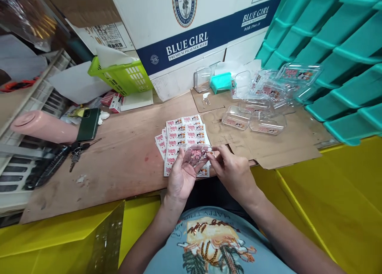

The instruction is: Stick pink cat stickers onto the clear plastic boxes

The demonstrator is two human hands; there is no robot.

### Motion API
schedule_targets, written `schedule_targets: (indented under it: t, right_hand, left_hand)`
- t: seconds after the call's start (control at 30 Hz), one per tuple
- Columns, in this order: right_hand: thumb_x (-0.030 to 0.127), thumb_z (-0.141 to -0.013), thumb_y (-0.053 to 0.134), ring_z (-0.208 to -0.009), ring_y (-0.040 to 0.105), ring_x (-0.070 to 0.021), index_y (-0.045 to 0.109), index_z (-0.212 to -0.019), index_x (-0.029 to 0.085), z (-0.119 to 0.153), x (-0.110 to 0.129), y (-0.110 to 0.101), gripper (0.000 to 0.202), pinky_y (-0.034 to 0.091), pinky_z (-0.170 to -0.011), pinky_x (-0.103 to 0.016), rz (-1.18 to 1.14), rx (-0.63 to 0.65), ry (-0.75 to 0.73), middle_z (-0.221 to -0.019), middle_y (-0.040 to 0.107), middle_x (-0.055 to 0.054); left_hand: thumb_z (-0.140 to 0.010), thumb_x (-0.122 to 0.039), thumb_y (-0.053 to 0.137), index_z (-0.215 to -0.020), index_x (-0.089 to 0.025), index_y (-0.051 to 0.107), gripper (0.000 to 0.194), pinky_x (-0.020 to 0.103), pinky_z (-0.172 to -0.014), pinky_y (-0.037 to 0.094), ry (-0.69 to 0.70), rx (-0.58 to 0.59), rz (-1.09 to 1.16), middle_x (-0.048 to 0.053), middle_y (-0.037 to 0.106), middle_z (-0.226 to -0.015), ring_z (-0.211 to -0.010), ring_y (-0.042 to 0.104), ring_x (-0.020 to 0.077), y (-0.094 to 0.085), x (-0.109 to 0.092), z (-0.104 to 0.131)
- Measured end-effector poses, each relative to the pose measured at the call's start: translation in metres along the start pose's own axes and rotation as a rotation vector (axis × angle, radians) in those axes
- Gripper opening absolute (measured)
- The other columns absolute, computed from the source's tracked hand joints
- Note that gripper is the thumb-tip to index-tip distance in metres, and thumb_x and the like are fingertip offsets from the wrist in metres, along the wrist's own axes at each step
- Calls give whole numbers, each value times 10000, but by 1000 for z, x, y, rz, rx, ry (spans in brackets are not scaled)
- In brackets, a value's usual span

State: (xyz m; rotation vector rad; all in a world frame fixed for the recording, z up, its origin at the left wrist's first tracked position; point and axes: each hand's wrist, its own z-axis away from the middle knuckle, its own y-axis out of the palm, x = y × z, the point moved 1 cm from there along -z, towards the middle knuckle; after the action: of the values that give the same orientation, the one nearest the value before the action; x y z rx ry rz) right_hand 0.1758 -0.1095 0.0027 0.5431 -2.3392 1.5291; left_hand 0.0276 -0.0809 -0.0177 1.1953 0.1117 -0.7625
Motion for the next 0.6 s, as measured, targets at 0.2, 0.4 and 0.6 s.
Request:
schedule_targets:
  t: [0.2,0.4,0.6]
  right_hand:
    - [484,-923,569,-1074,655,-323,452,-1430,144,7,1,-8,621,519,-896,-454,89,-36,-199,-1176,686,-188]
    - [377,-946,549,-1491,153,-389,319,-1522,192,24,-15,11,647,263,-1119,-668,2,52,-225,-1579,308,-179]
    - [267,-926,581,-1301,521,-287,216,-1549,248,11,-19,8,722,486,-1036,-474,-355,-14,-314,-1388,551,-155]
  left_hand:
    - [-962,-349,519,-944,-156,734,289,409,-942,554,-19,-42,35,92,764,-1012,-942,725,207,-3,-3,1]
    - [-977,-325,489,-833,-147,722,327,386,-868,587,-47,-75,95,76,773,-924,-887,731,190,-8,-6,-2]
    - [-858,-386,674,-1034,-162,733,291,295,-846,573,106,107,-162,97,742,-1101,-980,705,203,16,-3,22]
